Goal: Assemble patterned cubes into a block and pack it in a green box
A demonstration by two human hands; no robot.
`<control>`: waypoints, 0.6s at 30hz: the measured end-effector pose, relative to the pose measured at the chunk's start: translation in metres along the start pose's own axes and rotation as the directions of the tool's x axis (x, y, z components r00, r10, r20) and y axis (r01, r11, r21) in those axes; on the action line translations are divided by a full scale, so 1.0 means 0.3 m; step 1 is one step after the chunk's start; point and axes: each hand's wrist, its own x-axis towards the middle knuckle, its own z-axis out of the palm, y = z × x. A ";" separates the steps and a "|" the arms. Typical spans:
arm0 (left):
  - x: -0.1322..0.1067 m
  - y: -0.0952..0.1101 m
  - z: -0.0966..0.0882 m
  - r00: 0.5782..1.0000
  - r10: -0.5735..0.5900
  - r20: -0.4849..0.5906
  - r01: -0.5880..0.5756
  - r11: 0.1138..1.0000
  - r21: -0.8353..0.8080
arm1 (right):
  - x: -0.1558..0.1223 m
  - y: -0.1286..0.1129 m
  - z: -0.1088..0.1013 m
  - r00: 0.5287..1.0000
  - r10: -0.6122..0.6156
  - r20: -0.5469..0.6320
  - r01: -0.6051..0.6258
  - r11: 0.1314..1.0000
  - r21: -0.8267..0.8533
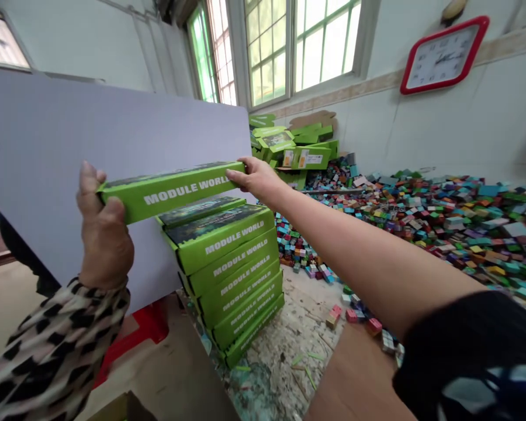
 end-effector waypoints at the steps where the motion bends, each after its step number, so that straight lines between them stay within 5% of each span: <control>1: 0.011 -0.022 0.002 1.000 -0.010 -0.010 0.010 1.000 0.020 | 0.037 0.016 0.012 1.000 0.028 0.011 -0.028 1.000 0.001; 8: 0.050 -0.130 0.051 0.996 -0.055 0.068 0.052 0.998 0.039 | 0.157 0.116 0.028 0.975 0.221 -0.007 -0.221 0.968 -0.119; 18: -0.021 -0.182 0.091 0.989 -0.074 0.130 0.067 0.996 0.054 | 0.201 0.194 -0.008 0.963 0.254 0.088 -0.226 0.943 -0.245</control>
